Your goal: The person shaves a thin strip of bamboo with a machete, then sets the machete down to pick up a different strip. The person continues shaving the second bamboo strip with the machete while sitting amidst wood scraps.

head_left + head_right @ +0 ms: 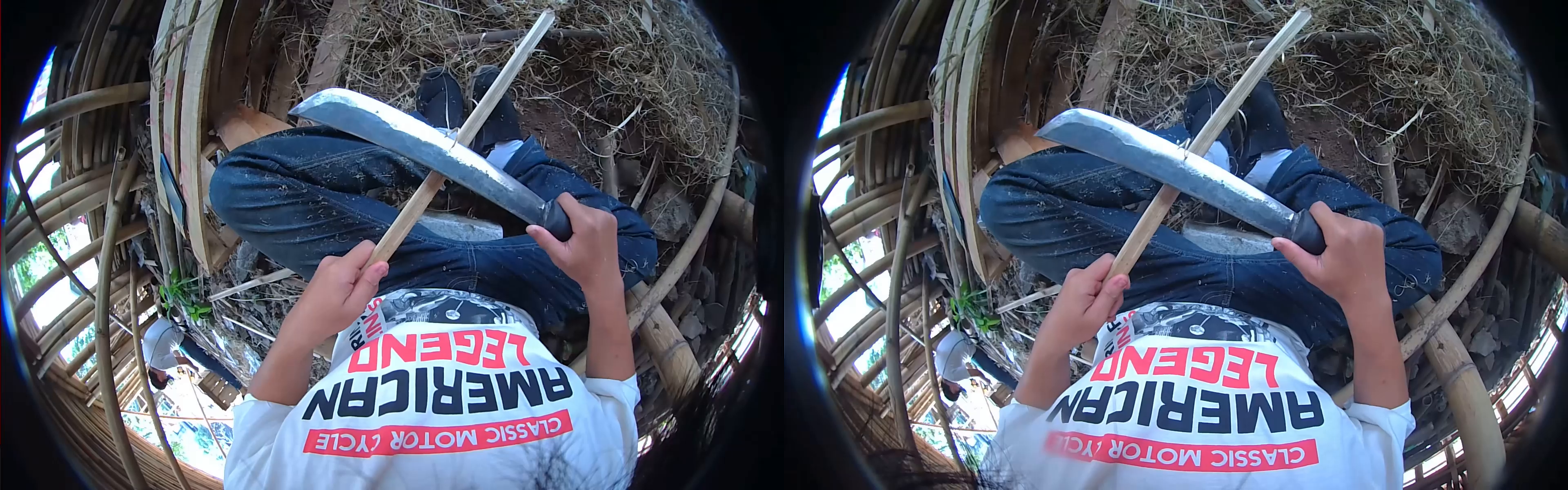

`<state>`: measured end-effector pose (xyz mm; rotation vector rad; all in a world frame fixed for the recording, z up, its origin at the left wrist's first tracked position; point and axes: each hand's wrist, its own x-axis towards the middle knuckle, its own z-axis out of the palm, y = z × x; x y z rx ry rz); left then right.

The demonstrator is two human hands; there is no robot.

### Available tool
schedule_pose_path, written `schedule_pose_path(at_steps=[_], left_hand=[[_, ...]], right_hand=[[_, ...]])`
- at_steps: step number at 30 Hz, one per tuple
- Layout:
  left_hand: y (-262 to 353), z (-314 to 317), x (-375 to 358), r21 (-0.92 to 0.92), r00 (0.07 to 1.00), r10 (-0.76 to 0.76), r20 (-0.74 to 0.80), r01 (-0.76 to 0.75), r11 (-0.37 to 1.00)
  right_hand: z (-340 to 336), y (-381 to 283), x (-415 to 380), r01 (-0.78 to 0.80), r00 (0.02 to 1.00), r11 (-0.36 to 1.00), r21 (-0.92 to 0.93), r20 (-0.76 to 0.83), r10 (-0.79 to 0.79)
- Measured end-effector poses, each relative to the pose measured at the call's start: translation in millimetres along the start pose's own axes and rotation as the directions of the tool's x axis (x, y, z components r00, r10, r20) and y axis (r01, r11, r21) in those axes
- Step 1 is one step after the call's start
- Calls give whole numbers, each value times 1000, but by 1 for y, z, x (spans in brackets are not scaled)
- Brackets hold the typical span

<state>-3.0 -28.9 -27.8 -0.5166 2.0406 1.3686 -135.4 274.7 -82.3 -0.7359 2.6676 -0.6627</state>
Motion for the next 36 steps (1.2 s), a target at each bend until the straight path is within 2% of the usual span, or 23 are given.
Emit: schedule_pose_path(at_steps=[3, 5, 8, 10, 13, 16, 18, 20, 21, 22, 28, 31, 34, 36], left_hand=[[5, 0, 2, 69, 1000, 26, -3, -26, 997], [9, 6, 5, 79, 990, 113, -84, -107, 991], [11, 13, 8, 140, 997, 74, -14, -71, 988], [20, 23, 8, 114, 995, 62, 80, -71, 991], [18, 34, 12, 123, 989, 113, 95, -125, 985], [16, 40, 11, 157, 992, 112, 60, -120, 980], [16, 40, 9, 108, 994, 102, 36, -106, 988], [17, 38, 8, 97, 994, 105, 34, -107, 989], [17, 38, 7, 78, 993, 111, 34, -113, 990], [16, 37, 7, 79, 993, 109, 35, -112, 991], [16, 33, 2, 44, 998, 33, 47, -36, 998], [16, 30, -1, 59, 998, 56, 23, -58, 997], [17, 25, -1, 49, 999, 43, -3, -42, 998], [17, 23, -1, 57, 996, 83, 23, -84, 995]], right_hand=[[1, -9, 2, -17, 999, 1000, 19, -34, 17], [4, -12, 4, -31, 998, 999, 45, -47, 33], [9, -14, 7, 13, 998, 997, 77, -63, -8], [9, -23, 11, 33, 997, 995, 90, -68, -27], [12, -34, 21, 49, 998, 995, 86, -52, -45], [19, -26, 34, 40, 999, 998, 49, -38, -38], [18, -19, 42, 31, 999, 997, 65, -41, -28], [17, -11, 47, 21, 998, 991, 131, -56, -14], [11, -13, 48, -11, 1000, 986, 167, 10, 10], [11, -13, 48, -11, 1000, 986, 168, 11, 10], [12, -12, 45, 84, 996, 996, 39, -41, -82], [10, -11, 45, 78, 995, 994, 82, -73, -72], [7, -5, 43, 47, 997, 997, 63, -60, -43], [5, -2, 40, 34, 999, 999, 42, -42, -32]])
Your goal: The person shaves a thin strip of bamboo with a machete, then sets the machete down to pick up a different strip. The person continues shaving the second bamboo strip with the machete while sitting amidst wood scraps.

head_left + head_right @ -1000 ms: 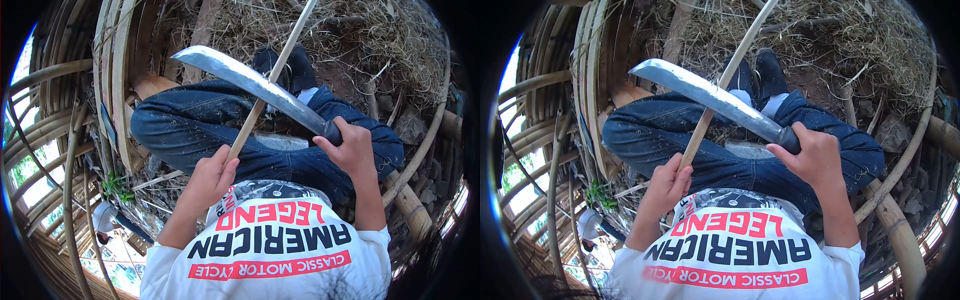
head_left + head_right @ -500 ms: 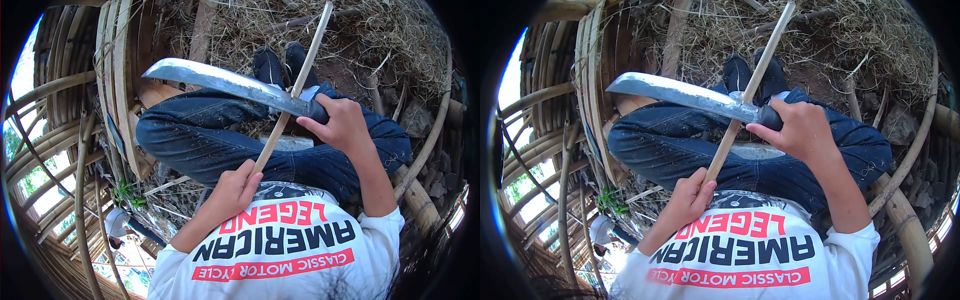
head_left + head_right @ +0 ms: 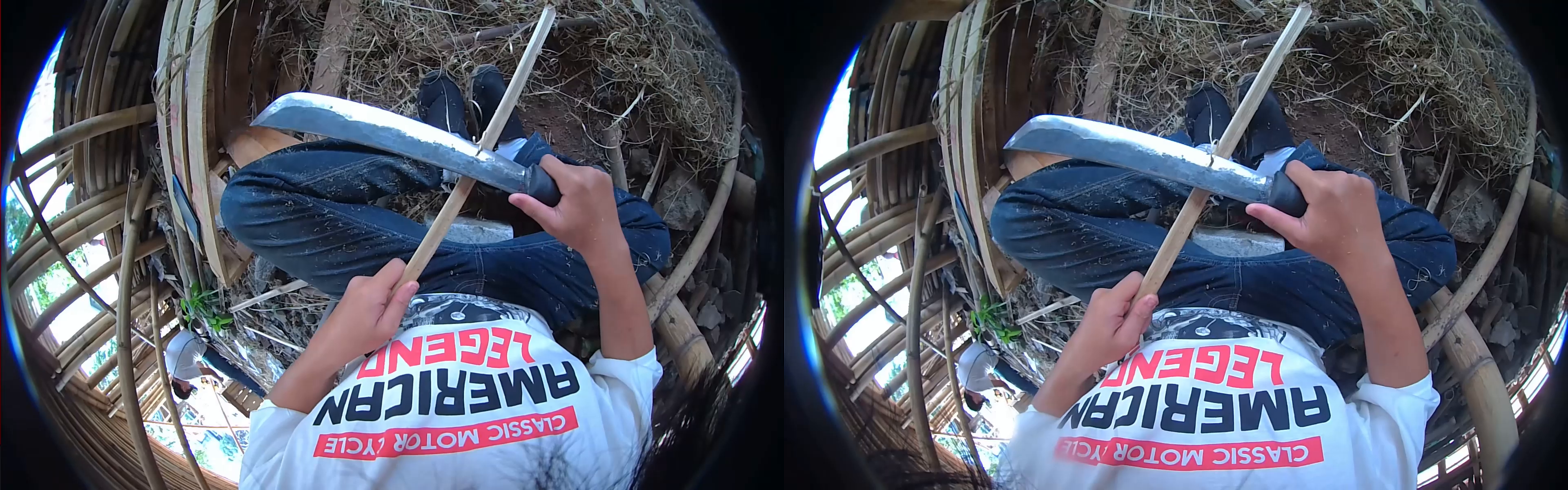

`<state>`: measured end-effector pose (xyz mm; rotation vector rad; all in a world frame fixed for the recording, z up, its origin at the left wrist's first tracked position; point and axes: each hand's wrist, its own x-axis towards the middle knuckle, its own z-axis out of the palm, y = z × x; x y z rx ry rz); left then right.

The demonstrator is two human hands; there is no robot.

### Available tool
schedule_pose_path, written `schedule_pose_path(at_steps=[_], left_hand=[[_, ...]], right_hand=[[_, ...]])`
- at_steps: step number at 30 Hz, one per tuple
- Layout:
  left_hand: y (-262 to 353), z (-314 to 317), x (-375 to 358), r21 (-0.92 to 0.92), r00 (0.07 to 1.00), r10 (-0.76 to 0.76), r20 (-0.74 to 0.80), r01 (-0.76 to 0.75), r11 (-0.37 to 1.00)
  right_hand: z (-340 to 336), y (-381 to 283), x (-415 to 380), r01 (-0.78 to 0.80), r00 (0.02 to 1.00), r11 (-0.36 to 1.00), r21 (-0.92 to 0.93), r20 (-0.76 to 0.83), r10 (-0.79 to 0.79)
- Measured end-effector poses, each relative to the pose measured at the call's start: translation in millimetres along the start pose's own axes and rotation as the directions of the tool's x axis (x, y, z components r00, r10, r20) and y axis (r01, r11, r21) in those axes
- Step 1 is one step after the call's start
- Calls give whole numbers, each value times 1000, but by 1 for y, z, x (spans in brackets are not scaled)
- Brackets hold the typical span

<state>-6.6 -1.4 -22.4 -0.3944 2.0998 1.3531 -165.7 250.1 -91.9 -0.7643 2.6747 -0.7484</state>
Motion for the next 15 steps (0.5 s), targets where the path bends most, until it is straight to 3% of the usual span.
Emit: schedule_pose_path(at_steps=[7, 15], left_hand=[[-1, -9, -3, -4, 998, -62, 0, 62, 998], [-12, -17, -5, 43, 999, 26, -36, -24, 999]], right_hand=[[-10, 13, -7, -38, 999, 999, -30, 26, 39], [-20, 34, -16, -77, 997, 991, -108, 15, 79]])
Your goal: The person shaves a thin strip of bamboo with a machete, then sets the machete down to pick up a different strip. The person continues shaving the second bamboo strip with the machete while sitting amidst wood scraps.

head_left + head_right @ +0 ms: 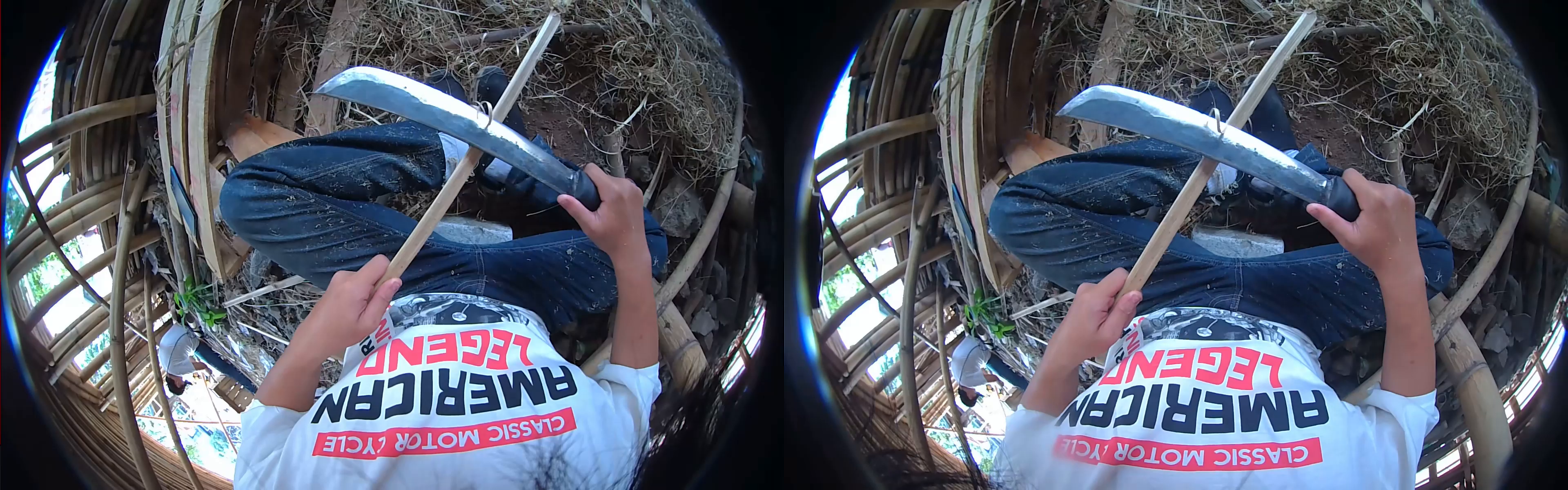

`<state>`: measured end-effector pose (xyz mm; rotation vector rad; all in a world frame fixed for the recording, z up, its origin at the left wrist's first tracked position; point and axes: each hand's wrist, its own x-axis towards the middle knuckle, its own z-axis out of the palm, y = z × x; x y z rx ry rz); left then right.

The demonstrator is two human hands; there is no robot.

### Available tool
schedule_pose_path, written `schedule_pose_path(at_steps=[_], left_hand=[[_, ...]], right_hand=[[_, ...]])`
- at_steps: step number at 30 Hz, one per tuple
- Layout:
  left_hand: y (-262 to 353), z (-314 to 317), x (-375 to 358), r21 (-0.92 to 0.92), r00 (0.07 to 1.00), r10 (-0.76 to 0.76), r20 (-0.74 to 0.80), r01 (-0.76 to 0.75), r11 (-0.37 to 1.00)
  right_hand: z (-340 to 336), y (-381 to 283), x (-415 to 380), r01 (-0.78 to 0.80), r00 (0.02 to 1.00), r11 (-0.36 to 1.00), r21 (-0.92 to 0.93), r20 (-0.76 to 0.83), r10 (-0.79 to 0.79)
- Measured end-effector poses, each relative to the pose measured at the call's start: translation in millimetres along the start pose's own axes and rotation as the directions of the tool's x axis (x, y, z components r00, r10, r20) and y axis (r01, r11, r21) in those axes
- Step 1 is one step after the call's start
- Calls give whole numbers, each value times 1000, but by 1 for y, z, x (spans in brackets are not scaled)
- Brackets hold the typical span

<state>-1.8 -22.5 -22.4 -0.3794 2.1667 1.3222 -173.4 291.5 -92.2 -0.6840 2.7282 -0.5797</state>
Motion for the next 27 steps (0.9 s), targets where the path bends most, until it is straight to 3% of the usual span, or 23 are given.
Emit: schedule_pose_path(at_steps=[12, 18, 21, 24, 27], left_hand=[[-5, -14, -8, 5, 997, -70, 13, 70, 998], [-4, -14, -2, 36, 997, -78, 28, 77, 996], [-6, -8, 0, 12, 999, 14, 41, -15, 1000], [6, -2, 5, 67, 999, 0, 52, -3, 998], [10, 9, 6, -5, 994, -37, 104, 38, 999]], right_hand=[[0, 14, -4, 65, 996, 998, 4, -57, -65], [4, -6, -15, 29, 998, 997, 77, -61, -24], [10, -13, -16, 16, 996, 993, 116, -89, -6], [12, -16, -9, 26, 995, 994, 104, -96, -16], [12, -32, 5, 126, 986, 990, 69, -115, -117]])
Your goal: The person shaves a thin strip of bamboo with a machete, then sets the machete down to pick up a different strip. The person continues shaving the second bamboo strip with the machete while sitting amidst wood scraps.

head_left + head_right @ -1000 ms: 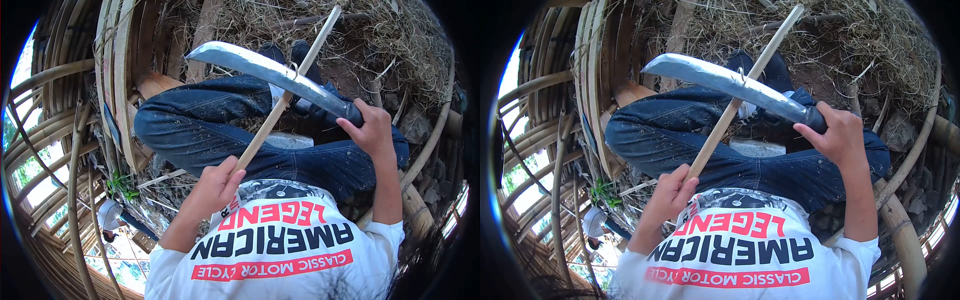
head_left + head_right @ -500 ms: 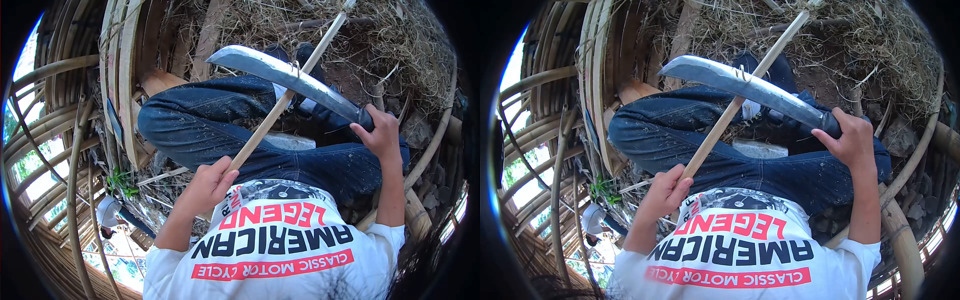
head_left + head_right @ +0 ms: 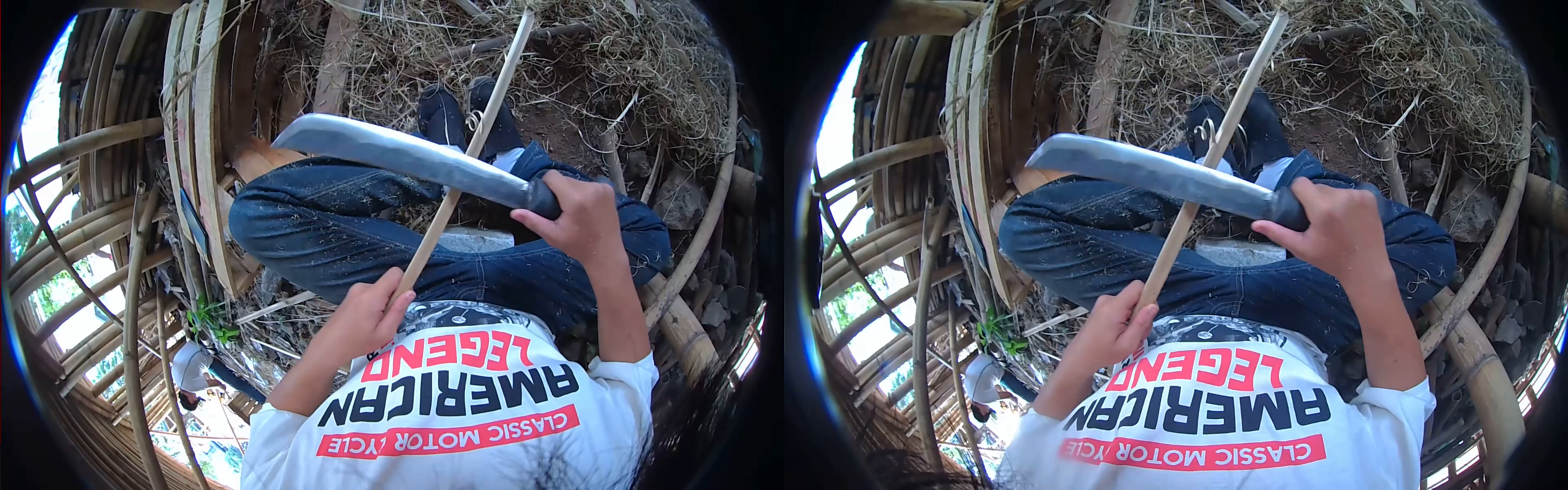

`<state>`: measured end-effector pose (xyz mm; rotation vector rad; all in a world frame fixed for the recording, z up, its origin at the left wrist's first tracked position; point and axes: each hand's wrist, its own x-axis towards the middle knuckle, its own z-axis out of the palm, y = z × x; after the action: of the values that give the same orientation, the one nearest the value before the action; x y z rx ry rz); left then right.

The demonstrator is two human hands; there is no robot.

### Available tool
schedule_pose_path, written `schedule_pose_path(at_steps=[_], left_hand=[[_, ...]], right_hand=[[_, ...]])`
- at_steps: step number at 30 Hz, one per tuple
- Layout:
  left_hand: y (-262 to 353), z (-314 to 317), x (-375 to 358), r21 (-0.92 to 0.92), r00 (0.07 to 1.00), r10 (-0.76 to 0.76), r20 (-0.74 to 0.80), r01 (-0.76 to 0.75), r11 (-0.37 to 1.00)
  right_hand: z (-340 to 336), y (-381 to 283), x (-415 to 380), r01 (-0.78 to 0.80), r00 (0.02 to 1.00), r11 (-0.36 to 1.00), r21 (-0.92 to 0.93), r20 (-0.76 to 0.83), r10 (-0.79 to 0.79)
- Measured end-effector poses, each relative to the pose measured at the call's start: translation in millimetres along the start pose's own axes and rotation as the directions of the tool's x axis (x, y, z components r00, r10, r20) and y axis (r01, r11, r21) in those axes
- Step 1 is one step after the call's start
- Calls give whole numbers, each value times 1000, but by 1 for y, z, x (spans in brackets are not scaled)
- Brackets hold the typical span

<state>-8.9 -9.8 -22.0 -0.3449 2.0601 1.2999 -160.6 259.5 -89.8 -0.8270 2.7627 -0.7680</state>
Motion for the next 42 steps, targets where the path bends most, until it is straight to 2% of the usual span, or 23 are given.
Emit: schedule_pose_path(at_steps=[6, 9, 17, 21, 23, 25, 28, 31, 34, 37, 38, 42], left_hand=[[0, 11, 0, 54, 1000, -3, -17, 4, 999], [1, 12, -3, -11, 997, -47, -64, 47, 999], [-8, 11, -7, -36, 994, -93, -51, 91, 995], [-10, 7, -9, -32, 993, -101, -60, 100, 995], [-14, 9, -9, -15, 997, -43, -65, 42, 999], [-18, 9, -12, -9, 997, -48, -63, 47, 999], [-24, 6, -13, -21, 997, -40, -71, 39, 999], [-24, 3, -16, -15, 994, -83, -68, 82, 996], [-42, 0, -22, 86, 996, -14, -87, 21, 996], [-49, -7, -33, 44, 991, -117, -69, 120, 992], [-48, -8, -35, 34, 982, -181, -50, 183, 983], [-41, -2, -29, 127, 991, -132, -25, 134, 983]], right_hand=[[17, 11, 45, 14, 1000, 995, -99, -15, -15], [14, 18, 56, 26, 1000, 999, -46, 1, -26], [10, 27, 48, 57, 997, 996, -73, 57, -53], [1, 36, 44, 10, 998, 996, -89, 60, -5], [-2, 39, 42, -1, 997, 994, -107, 72, 9], [-8, 46, 39, -25, 995, 990, -137, 88, 37], [-8, 59, 34, -5, 1000, 988, -153, 27, 9], [-13, 70, 32, -42, 998, 983, -177, 38, 49], [-17, 92, 27, -70, 996, 977, -200, 37, 79], [-32, 127, 19, -369, 927, 917, -150, 19, 375], [-36, 141, 14, -301, 952, 938, -174, -7, 305], [-34, 147, 4, -283, 959, 950, -131, -22, 283]])
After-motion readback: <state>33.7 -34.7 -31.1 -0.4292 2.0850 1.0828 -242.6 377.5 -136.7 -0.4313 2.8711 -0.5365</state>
